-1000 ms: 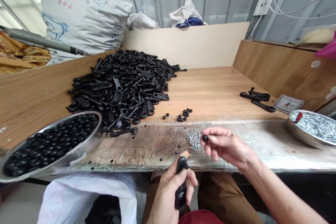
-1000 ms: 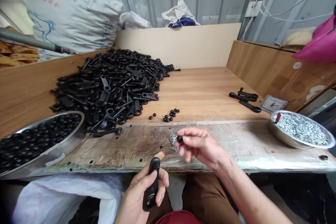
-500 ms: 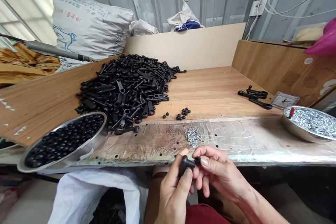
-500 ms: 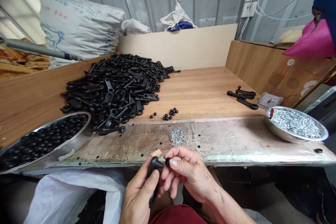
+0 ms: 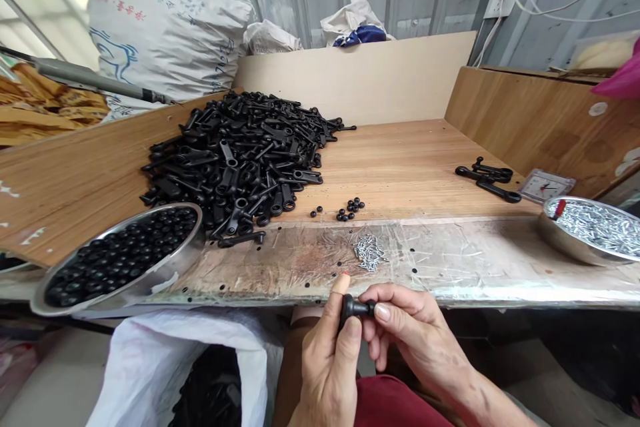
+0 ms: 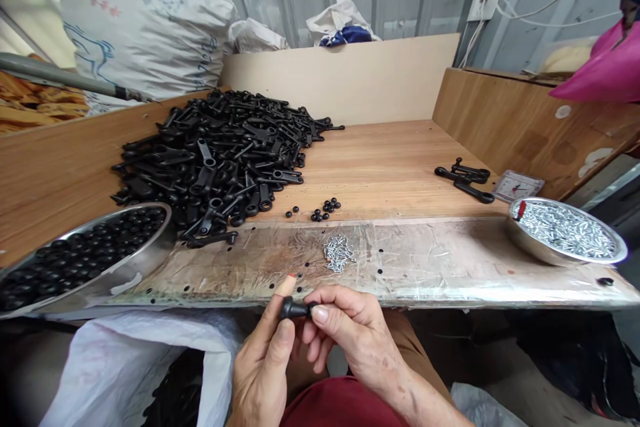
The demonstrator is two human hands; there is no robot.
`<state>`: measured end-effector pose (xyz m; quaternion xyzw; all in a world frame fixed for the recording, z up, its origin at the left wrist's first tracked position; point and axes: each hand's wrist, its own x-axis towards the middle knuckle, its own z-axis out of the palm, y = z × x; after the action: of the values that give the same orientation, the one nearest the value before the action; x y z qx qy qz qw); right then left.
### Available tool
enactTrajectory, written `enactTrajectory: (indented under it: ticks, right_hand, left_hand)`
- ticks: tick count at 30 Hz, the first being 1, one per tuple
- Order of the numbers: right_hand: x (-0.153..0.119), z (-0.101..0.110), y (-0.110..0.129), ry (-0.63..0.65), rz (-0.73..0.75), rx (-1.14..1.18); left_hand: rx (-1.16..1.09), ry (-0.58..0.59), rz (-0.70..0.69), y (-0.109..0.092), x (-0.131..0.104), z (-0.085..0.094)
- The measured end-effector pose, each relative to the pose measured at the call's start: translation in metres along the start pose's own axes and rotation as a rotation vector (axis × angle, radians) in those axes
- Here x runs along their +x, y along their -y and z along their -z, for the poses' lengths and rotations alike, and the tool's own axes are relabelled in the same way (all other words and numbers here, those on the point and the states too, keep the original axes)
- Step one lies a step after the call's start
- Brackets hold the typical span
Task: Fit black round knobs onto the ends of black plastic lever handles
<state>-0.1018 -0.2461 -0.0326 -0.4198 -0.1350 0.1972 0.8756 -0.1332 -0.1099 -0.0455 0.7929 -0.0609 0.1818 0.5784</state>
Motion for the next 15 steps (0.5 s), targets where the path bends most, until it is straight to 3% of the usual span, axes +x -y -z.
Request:
enactTrajectory:
  ticks: [15]
  right_hand:
    - [-0.006, -0.004, -0.012, -0.027, 0.077, -0.035]
  left_hand:
    - [0.432, -0.110, -0.466, 0.006, -0.001, -0.003]
